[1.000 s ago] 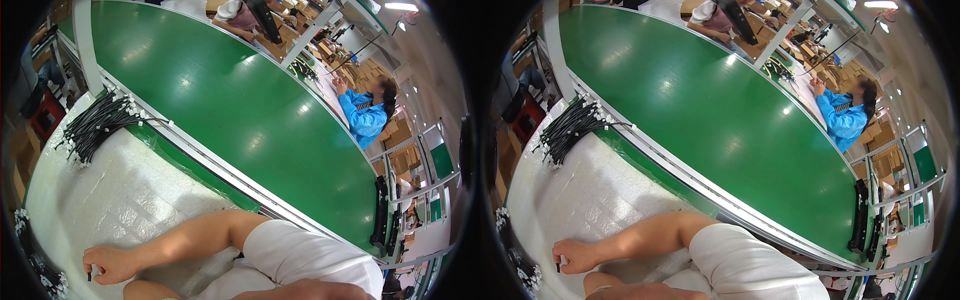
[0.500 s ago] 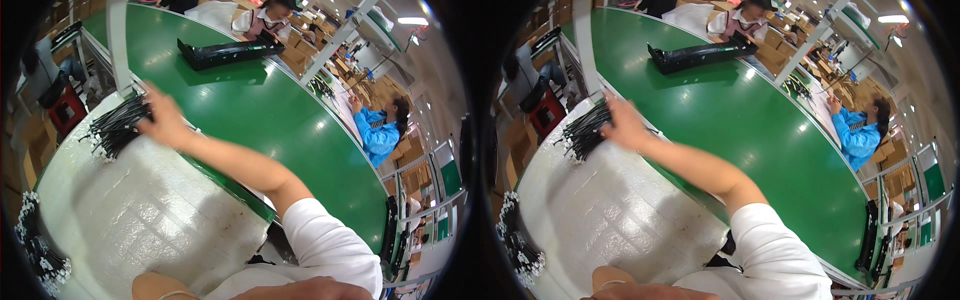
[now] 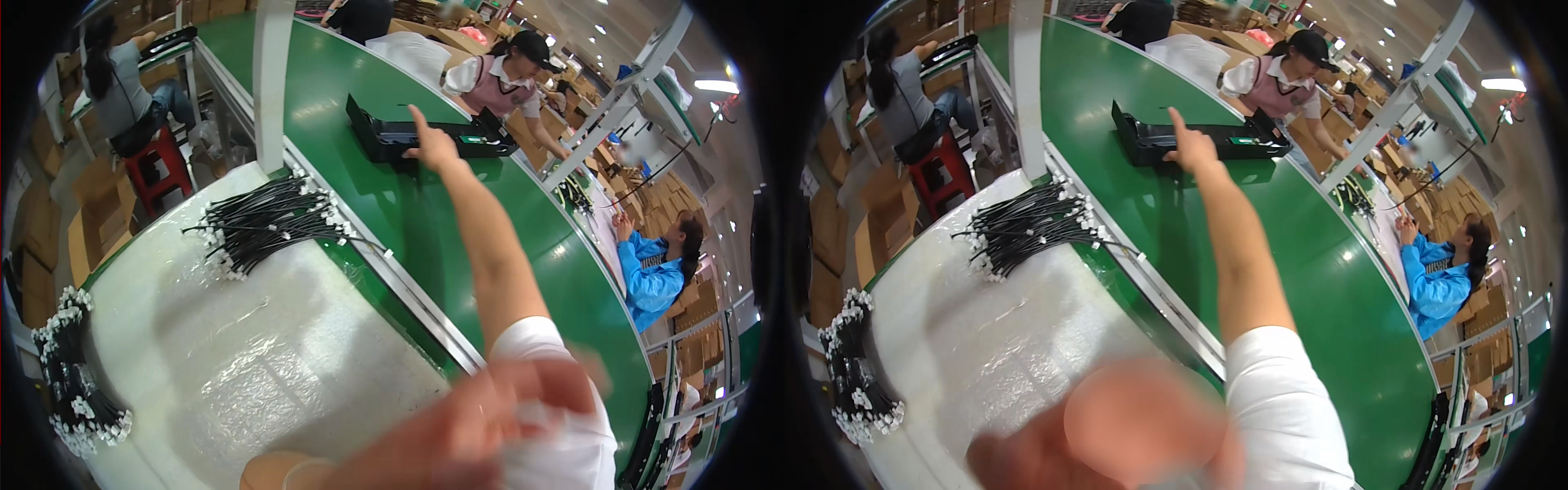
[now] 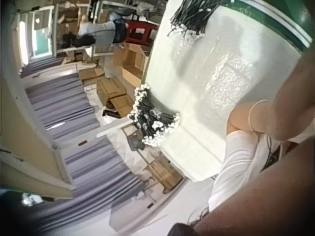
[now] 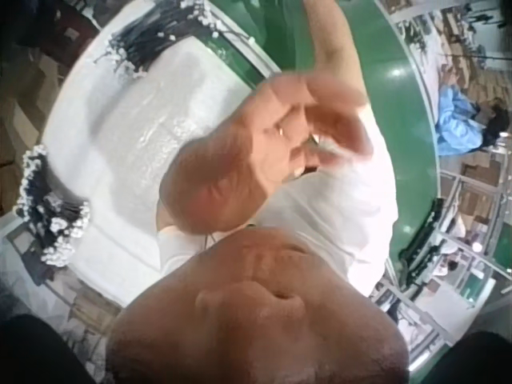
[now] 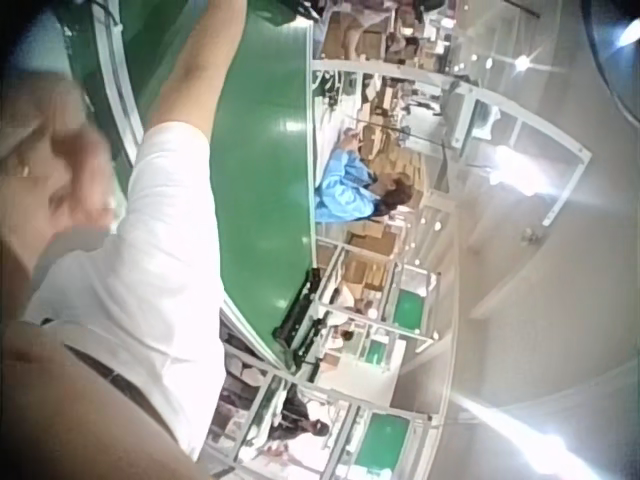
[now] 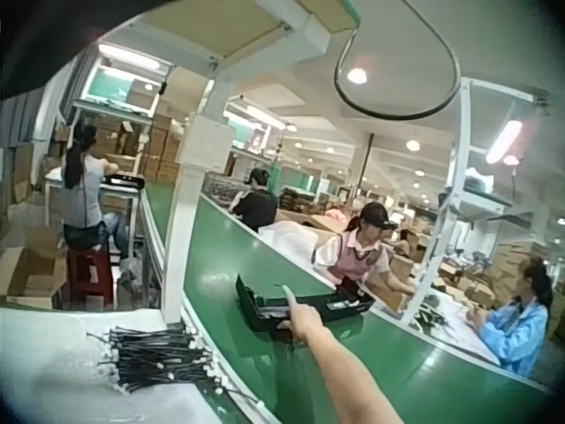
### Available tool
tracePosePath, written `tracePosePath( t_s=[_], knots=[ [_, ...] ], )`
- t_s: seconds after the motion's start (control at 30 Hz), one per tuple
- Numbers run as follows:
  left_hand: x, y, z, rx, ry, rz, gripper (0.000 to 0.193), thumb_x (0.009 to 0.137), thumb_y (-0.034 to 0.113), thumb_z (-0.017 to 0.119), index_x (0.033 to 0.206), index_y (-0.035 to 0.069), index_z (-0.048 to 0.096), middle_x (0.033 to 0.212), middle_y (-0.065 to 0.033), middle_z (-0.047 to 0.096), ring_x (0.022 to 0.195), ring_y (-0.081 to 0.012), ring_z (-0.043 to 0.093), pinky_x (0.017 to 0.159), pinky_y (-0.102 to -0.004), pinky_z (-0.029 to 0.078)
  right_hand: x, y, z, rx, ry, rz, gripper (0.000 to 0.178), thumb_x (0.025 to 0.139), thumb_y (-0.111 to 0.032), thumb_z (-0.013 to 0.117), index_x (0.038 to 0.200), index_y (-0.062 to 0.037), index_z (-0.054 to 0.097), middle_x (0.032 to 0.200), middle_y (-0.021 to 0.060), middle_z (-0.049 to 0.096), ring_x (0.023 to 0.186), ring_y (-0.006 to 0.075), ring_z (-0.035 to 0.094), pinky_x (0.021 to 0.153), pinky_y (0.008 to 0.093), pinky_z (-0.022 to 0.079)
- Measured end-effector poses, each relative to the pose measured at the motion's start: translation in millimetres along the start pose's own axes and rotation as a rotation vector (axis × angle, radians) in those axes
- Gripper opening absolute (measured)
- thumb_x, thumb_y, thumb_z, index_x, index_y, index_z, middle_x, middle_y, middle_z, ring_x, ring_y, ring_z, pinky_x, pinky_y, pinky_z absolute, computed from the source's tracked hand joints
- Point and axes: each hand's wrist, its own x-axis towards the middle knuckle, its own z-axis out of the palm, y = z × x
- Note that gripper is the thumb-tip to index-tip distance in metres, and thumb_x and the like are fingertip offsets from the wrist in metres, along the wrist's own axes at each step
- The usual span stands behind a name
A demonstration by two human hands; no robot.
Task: Assembling internal electronic components into black plastic casings on an industrial assembly line.
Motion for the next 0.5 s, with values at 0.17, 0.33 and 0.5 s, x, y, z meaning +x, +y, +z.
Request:
tracePosePath(
  t_s=[0.17,0.33,0.5],
  knots=[
    [83.1,5.3,-77.9,0.415,0.508,0.159,0.076,0.088,0.049,0.059,0.145,0.007,0.031,0.146,-0.0127,0.035,0.138,-0.0237,0.027,0.109,-0.0465,0.026,-101.2,28.2,-96.4,0.368,-0.017,-0.104,0.118,0.058,-0.025,0.091,0.152,-0.0251,0.020,0.083,0.0129,0.069,0.082,0.0290,0.068,0.074,0.0412,0.051],
    [79.6,-8.0,-101.2,0.440,0.768,0.084,0.075,0.084,0.038,0.069,0.141,0.004,0.033,0.141,-0.0135,0.040,0.135,-0.0273,0.034,0.107,-0.0487,0.033,-256.7,-10.9,-170.2,0.543,-0.096,-0.359,0.108,0.062,-0.028,0.088,0.151,-0.0162,0.028,0.083,0.0088,0.069,0.078,0.0254,0.067,0.074,0.0375,0.051],
    [11.2,-20.1,-122.0,0.443,0.589,-0.016,0.052,0.076,0.012,0.066,0.122,0.003,0.043,0.113,-0.0110,0.060,0.095,-0.0263,0.065,0.084,-0.0422,0.054,-338.9,-38.8,-181.1,0.374,0.089,-0.612,0.097,0.067,-0.033,0.085,0.146,-0.0107,0.034,0.089,0.0073,0.069,0.077,0.0242,0.066,0.072,0.0354,0.051]
  ],
)
